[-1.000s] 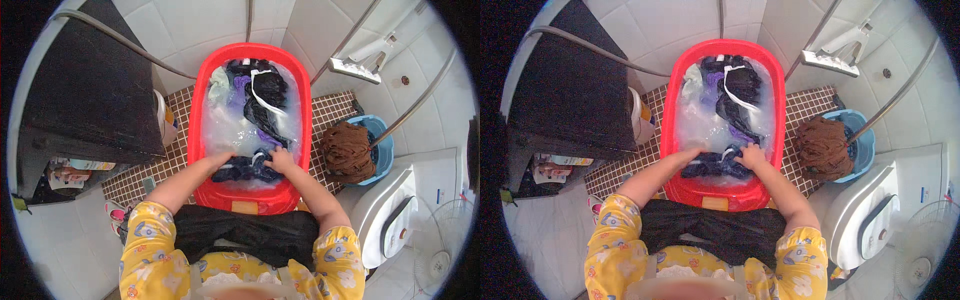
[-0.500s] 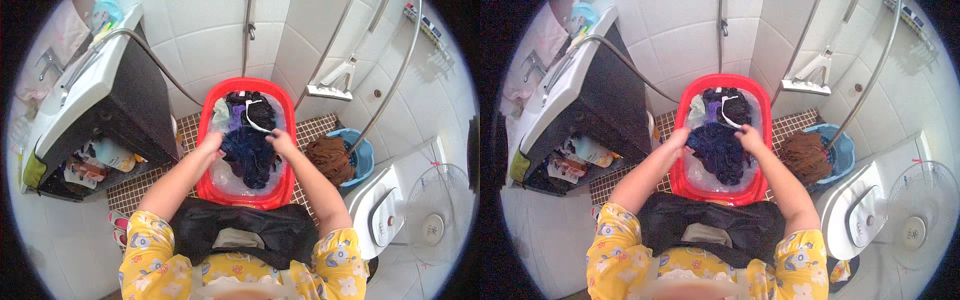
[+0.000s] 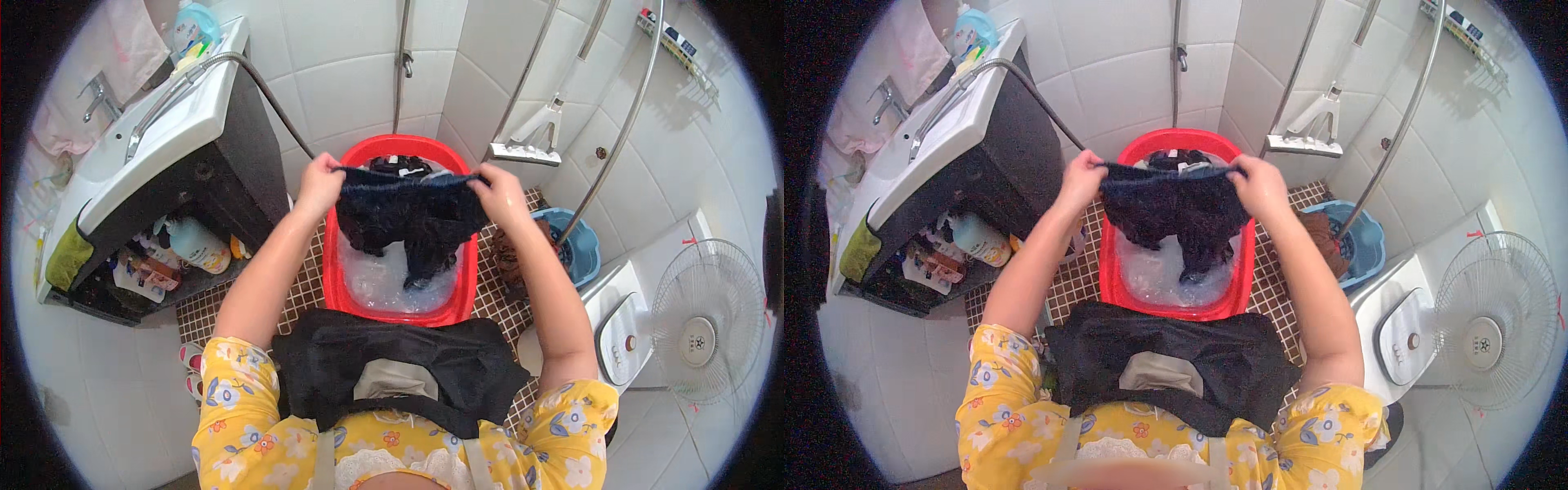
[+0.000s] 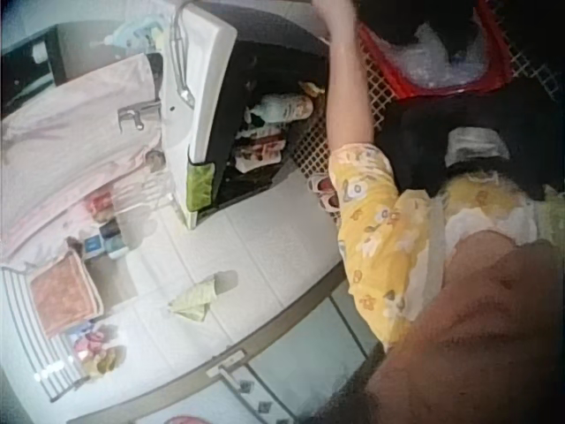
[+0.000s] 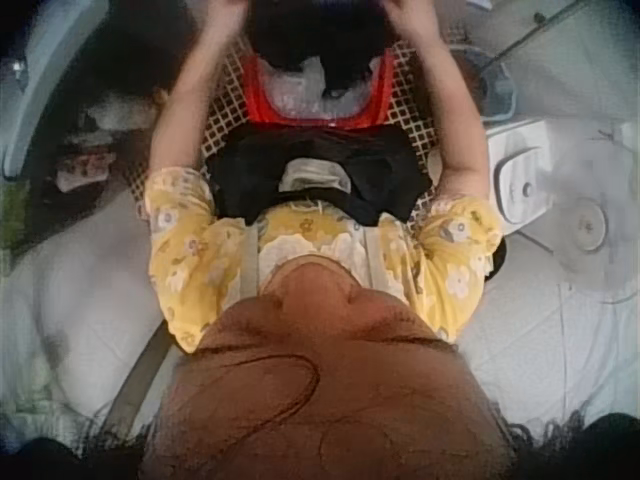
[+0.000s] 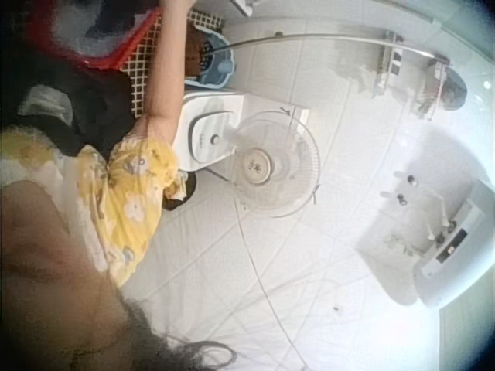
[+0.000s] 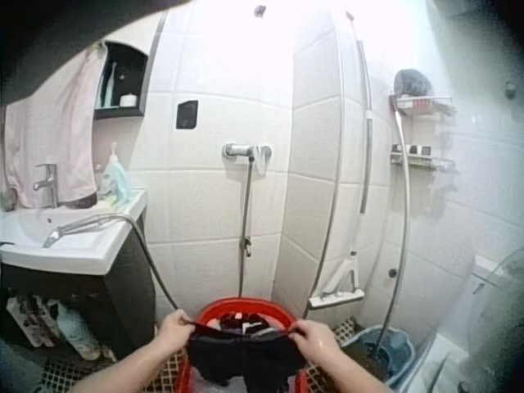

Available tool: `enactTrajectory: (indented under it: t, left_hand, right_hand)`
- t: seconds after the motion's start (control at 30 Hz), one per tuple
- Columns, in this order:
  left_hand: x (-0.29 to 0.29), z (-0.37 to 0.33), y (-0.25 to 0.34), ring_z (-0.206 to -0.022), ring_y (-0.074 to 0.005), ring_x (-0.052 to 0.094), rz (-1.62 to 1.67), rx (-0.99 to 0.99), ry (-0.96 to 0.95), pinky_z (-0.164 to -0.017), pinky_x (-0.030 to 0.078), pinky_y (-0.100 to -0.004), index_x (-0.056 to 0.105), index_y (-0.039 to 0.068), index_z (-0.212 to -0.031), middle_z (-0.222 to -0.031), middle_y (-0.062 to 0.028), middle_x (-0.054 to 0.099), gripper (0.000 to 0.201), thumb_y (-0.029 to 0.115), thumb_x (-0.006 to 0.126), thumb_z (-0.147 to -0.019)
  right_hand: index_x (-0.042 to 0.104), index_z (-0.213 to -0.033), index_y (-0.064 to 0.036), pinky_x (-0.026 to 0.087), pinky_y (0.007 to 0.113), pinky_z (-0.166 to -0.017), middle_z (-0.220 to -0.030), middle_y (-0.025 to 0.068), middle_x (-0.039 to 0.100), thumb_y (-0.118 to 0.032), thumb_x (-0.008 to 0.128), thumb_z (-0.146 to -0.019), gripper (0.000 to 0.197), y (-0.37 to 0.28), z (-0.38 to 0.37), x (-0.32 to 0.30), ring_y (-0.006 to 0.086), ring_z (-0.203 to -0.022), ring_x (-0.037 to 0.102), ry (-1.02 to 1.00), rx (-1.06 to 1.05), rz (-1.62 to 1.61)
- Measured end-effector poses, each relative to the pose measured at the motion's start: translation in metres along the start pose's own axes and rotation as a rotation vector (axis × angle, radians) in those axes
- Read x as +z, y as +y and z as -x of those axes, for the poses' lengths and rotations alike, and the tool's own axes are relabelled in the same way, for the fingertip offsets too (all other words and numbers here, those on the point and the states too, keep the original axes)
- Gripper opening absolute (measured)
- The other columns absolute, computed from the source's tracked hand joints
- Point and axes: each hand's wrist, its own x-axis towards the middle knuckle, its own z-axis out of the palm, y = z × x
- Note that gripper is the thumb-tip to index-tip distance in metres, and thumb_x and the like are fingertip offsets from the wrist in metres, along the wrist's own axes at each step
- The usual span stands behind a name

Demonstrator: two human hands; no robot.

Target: The person washes clothes by hand in a basin, scrubbing individual garments including a patterned top, dark pants, and a purple shirt one at a time using a bar of soap and soapy water.

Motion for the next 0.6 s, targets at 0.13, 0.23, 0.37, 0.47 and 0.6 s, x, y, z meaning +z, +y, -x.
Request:
enactTrajectory:
  t: [0.13,0.23,0.37,0.47,0.6]
  left_hand:
    - [0.019,0.026,-0.070,-0.085,-0.0400,0.060,-0.462,0.242,-0.046,-0.075,0.047,-0.0478,0.057,0.002,-0.087,-0.083,-0.0225,0.062,0.015,0.009,0.058,-0.073]
    - [0.043,0.051,-0.129,-0.085,-0.0395,0.062,-0.679,0.087,-0.255,-0.074,0.048,-0.0491,0.059,0.005,-0.090,-0.086,-0.0210,0.064,0.020,0.011,0.057,-0.071]
    - [0.069,0.069,-0.210,-0.088,-0.0365,0.060,-0.819,0.076,-0.639,-0.075,0.048,-0.0465,0.058,0.007,-0.087,-0.092,-0.0178,0.063,0.019,0.012,0.060,-0.069]
    - [0.089,0.084,-0.265,-0.096,-0.0361,0.057,-0.936,0.386,-0.774,-0.077,0.050,-0.0433,0.059,0.009,-0.098,-0.116,-0.0160,0.057,0.029,0.008,0.061,-0.069]
    - [0.109,0.094,-0.297,-0.101,-0.0323,0.054,-0.825,0.622,-0.983,-0.082,0.051,-0.0389,0.044,0.023,-0.131,-0.142,-0.0125,0.037,0.064,0.005,0.059,-0.072]
  right_hand:
    - [0.058,-0.089,-0.0093,0.049,0.047,-0.069,-0.085,0.0146,0.060,-0.014,0.058,-0.079,0.011,0.032,0.034,0.055,0.0358,-0.080,0.061,-0.090,-0.179,0.316]
    - [0.056,-0.094,-0.0099,0.049,0.047,-0.063,-0.084,0.0143,0.059,-0.011,0.050,-0.081,0.014,0.074,0.067,0.112,0.0344,-0.074,0.062,-0.424,-0.218,0.495]
    - [0.052,-0.101,-0.0118,0.052,0.045,-0.057,-0.093,0.0135,0.053,-0.013,0.048,-0.081,0.020,0.111,0.106,0.179,0.0338,-0.069,0.064,-0.701,-0.456,0.489]
    - [0.051,-0.109,-0.0148,0.054,0.044,-0.068,-0.118,0.0183,0.047,-0.015,0.048,-0.084,0.025,0.140,0.134,0.217,0.0335,-0.081,0.064,-0.880,-0.407,0.488]
    - [0.046,-0.124,-0.0185,0.053,0.041,-0.078,-0.141,0.0197,0.034,-0.016,0.049,-0.084,0.041,0.185,0.158,0.255,0.0321,-0.092,0.062,-0.971,-0.361,0.518]
